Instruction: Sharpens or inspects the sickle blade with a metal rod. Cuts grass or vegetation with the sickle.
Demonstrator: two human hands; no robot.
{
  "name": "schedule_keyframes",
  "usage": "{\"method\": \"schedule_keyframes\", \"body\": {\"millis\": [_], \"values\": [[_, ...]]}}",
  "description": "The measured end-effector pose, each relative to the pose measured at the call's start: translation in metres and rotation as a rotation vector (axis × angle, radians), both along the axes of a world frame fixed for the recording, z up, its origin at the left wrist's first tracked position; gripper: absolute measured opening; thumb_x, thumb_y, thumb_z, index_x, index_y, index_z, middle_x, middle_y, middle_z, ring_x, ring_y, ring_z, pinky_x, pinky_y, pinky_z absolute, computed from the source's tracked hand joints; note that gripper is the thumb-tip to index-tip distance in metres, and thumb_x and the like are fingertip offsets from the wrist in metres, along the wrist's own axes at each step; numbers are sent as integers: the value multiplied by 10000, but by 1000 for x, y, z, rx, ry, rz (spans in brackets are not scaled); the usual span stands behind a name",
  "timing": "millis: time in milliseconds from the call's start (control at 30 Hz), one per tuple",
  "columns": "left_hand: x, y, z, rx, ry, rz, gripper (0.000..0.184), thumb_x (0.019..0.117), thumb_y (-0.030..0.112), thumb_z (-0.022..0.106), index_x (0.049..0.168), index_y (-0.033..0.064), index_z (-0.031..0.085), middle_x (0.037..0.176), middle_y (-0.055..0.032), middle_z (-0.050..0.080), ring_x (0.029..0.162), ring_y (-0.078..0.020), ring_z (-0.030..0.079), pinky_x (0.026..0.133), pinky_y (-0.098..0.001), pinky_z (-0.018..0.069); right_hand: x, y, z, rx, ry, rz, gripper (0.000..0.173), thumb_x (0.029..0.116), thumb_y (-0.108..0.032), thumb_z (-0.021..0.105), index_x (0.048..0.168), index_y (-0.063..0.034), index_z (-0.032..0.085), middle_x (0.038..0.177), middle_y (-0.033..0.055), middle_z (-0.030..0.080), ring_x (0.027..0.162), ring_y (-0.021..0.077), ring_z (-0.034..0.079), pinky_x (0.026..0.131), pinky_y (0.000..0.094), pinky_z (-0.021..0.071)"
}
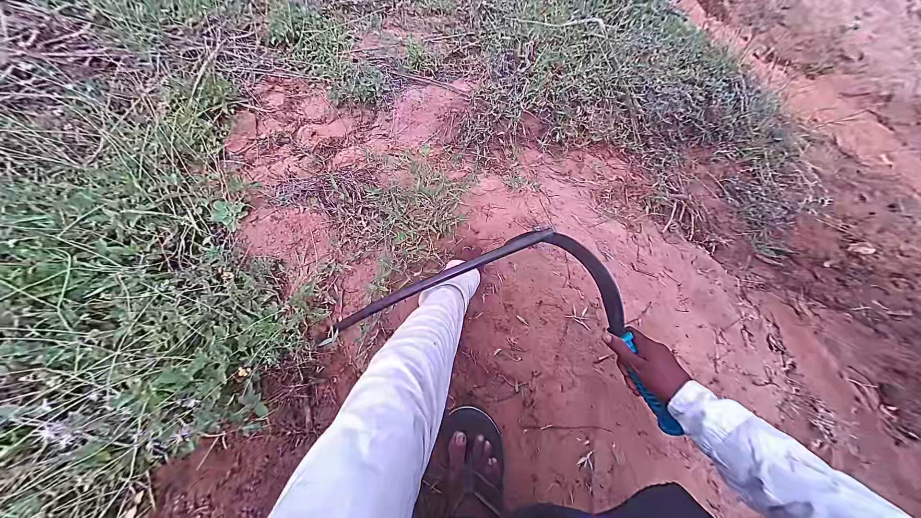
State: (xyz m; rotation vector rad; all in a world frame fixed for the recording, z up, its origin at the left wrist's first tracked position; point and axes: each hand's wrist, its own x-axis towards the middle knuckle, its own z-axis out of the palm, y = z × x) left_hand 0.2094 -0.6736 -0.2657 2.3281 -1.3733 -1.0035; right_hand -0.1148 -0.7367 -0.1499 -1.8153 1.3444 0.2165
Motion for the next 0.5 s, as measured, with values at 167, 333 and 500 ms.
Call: {"method": "schedule_keyframes", "body": {"millis": [167,333,500], "values": [[35,-12,30,190,33,195,442,1109,215,478,1468,-40,518,1520,-287,501,1445,-439,459,1195,-579,346,1,4,1,63,-80,-104,352,1107,-332,472,1188,6,528,594,8,502,442,113,533,472,274,505],[40,-15,28,151,88,380,470,1088,178,522,1530,29,458,1523,-281,497,1440,-428,468,1201,-551,353,19,3,-14,188,-108,-186,368,1112,-373,443,1171,-17,521,607,13,500,444,124,534,466,281,511],[30,-17,61,356,42,248,476,1135,234,398,1467,-101,462,1581,-274,428,1505,-368,396,1223,-502,306,68,-5,-34,244,-120,-207,430,1115,-430,402,1193,-22,516,664,22,507,475,134,542,496,298,521]]}}
